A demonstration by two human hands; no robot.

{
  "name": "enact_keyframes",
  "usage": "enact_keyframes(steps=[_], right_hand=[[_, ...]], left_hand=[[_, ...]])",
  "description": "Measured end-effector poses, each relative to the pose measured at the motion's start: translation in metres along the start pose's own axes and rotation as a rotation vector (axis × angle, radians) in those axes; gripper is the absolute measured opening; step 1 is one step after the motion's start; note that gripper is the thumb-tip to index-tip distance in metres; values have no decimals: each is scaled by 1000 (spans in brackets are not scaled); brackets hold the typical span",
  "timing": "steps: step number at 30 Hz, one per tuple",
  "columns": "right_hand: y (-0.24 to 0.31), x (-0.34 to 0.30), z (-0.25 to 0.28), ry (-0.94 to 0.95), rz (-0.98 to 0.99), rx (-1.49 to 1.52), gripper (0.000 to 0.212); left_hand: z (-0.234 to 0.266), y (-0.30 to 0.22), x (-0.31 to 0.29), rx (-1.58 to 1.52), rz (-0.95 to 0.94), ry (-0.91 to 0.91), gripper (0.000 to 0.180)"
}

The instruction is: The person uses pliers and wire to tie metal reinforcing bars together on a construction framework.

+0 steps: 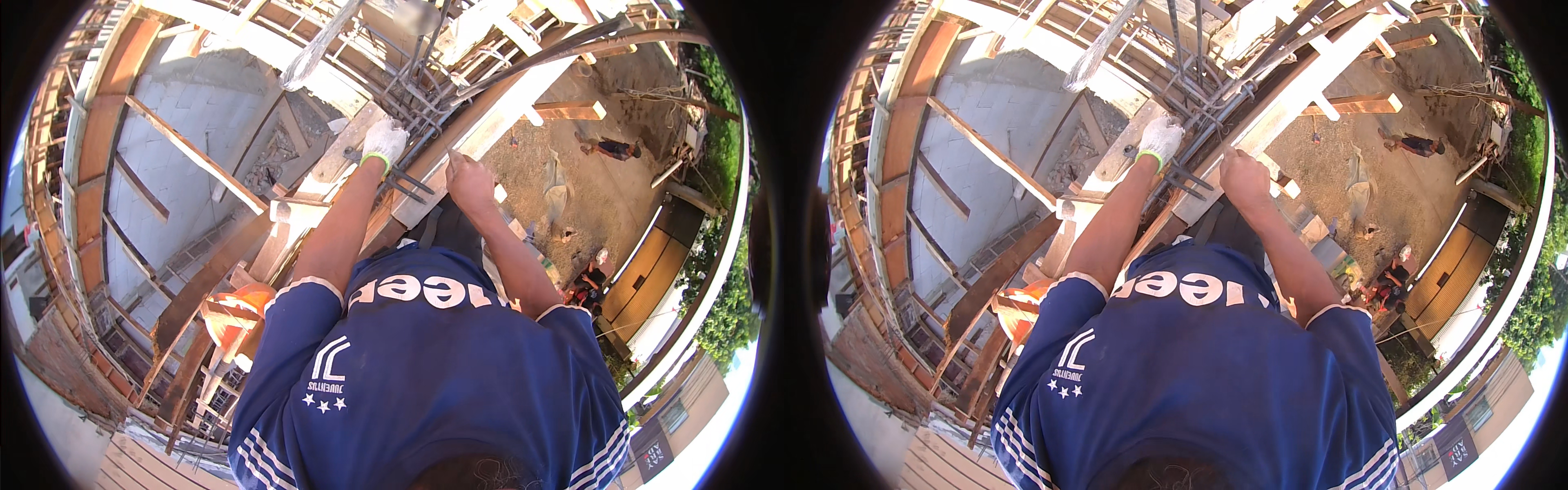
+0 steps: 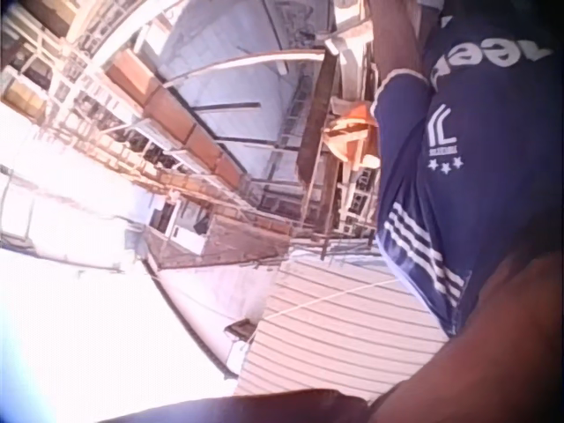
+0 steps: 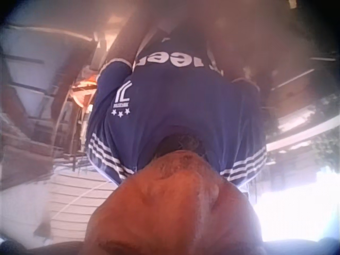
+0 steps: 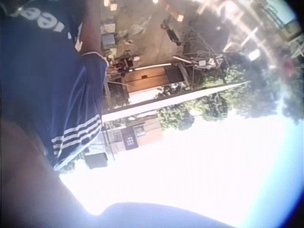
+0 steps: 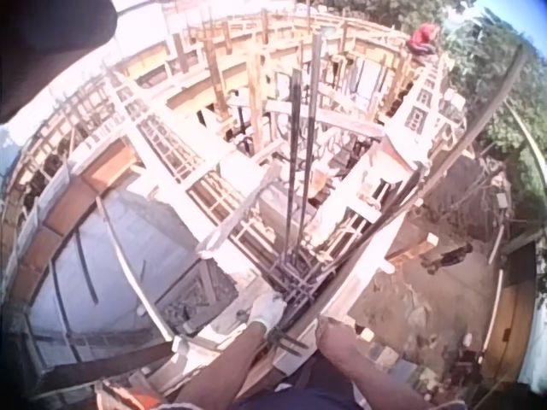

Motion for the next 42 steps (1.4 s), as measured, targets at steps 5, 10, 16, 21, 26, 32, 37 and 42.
enact_keyframes(steps=[5, 10, 16, 21, 26, 32, 37, 42], right_hand=[[-1, -15, -24, -26, 95, -101, 29], [6, -16, -25, 79, 48, -85, 22], [18, 20, -36, 272, -40, -291, 20], [59, 49, -24, 278, 86, -396, 18], [47, 60, -36, 313, 154, -456, 19], [37, 53, -65, 266, 242, -487, 17], [9, 71, -63, 180, 86, -314, 20], [-15, 70, -79, 176, -191, -85, 22]], left_hand=[[-25, 34, -7, -682, 225, 12, 30], [-44, 30, -3, -554, 146, 130, 26], [-41, 1, 1, 109, -230, 293, 27], [-66, 71, 18, -396, -138, 175, 22], [-35, 33, -13, -1071, 387, -1, 28], [-53, 72, 17, -470, -80, 5, 29], [-41, 46, 16, -177, -240, 31, 39], [-15, 18, -4, -732, 270, 135, 63]])
Point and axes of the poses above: each hand's wrist, its own x-axis towards the middle knuckle, its own z-axis out of the back of the hand, y = z × x, the point moved 8 cm from there along x, towards the middle knuckle, and after that the axes turned 11 degrees about -z, right-handed, at the moved point
